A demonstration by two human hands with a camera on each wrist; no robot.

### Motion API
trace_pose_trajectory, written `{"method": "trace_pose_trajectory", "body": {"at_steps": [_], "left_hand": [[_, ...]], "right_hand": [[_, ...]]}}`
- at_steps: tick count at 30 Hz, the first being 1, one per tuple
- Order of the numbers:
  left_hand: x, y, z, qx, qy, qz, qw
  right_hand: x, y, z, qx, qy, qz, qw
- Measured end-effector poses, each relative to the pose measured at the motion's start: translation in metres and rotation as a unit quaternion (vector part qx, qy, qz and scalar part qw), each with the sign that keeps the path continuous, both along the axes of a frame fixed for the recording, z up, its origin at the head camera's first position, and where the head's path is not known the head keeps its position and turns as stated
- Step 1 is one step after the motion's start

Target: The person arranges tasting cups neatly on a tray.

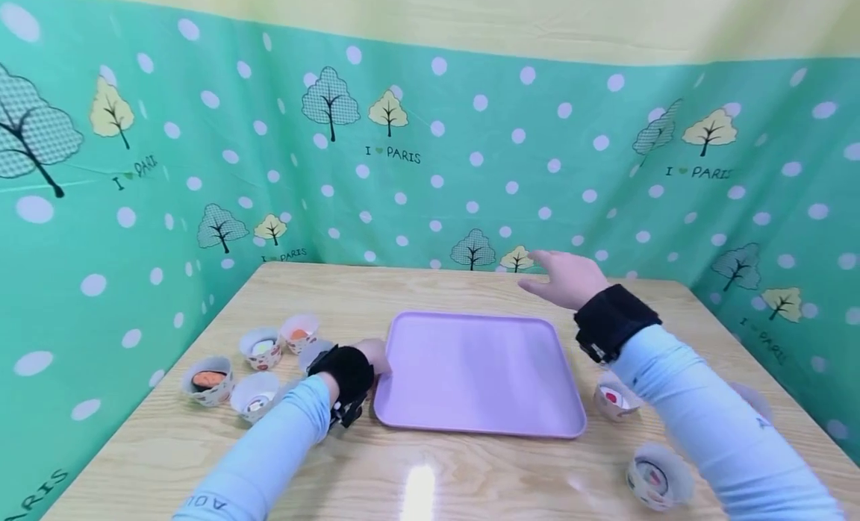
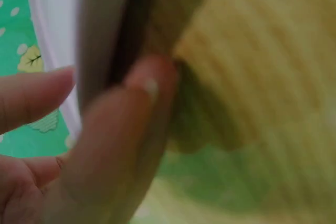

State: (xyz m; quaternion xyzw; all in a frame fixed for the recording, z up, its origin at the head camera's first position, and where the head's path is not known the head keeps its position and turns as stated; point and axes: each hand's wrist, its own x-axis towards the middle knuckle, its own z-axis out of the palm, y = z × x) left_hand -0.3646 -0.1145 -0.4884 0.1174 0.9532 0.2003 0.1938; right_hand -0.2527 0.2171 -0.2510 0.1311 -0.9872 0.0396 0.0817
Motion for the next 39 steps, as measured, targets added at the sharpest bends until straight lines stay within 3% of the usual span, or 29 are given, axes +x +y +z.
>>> {"method": "trace_pose_trajectory", "body": {"at_steps": [2, 4, 5, 6, 8, 12, 15, 18, 20, 23, 28, 33, 39], "left_hand": [[0.034, 0.007, 0.036, 0.025, -0.044, 0.007, 0.9987], [0.07, 0.012, 0.079, 0.065, -0.083, 0.02, 0.9942], [0.085, 0.015, 0.098, 0.079, -0.109, 0.046, 0.9898], [0.094, 0.015, 0.11, 0.099, -0.117, 0.044, 0.9871], [0.106, 0.013, 0.127, 0.132, -0.131, 0.041, 0.9817], [0.108, 0.005, 0.144, 0.171, -0.165, 0.055, 0.9697], [0.103, 0.002, 0.148, 0.173, -0.184, 0.071, 0.9649], [0.1, 0.004, 0.149, 0.163, -0.193, 0.077, 0.9645], [0.101, 0.007, 0.146, 0.164, -0.196, 0.085, 0.963], [0.1, 0.014, 0.137, 0.157, -0.196, 0.091, 0.9636], [0.098, 0.017, 0.128, 0.154, -0.197, 0.101, 0.963], [0.094, 0.017, 0.123, 0.154, -0.196, 0.097, 0.9635], [0.097, 0.018, 0.126, 0.154, -0.193, 0.097, 0.9641]], "right_hand": [[0.011, 0.011, 0.002, 0.009, -0.006, -0.005, 1.0], [0.024, 0.023, 0.003, 0.017, -0.013, -0.009, 1.0], [0.03, 0.029, 0.003, 0.021, -0.018, -0.013, 1.0], [0.038, 0.035, 0.003, 0.025, -0.026, -0.016, 0.999], [0.052, 0.048, 0.002, 0.024, -0.045, -0.022, 0.998], [0.075, 0.071, -0.006, -0.024, -0.091, -0.019, 0.995], [0.087, 0.09, -0.019, -0.087, -0.137, 0.0, 0.987], [0.1, 0.107, -0.034, -0.135, -0.199, 0.028, 0.97], [0.107, 0.116, -0.044, -0.147, -0.236, 0.039, 0.96], [0.113, 0.125, -0.056, -0.141, -0.266, 0.062, 0.952], [0.114, 0.127, -0.07, -0.134, -0.283, 0.091, 0.945], [0.116, 0.122, -0.078, -0.126, -0.322, 0.042, 0.937], [0.121, 0.116, -0.085, -0.138, -0.357, -0.066, 0.922]]}}
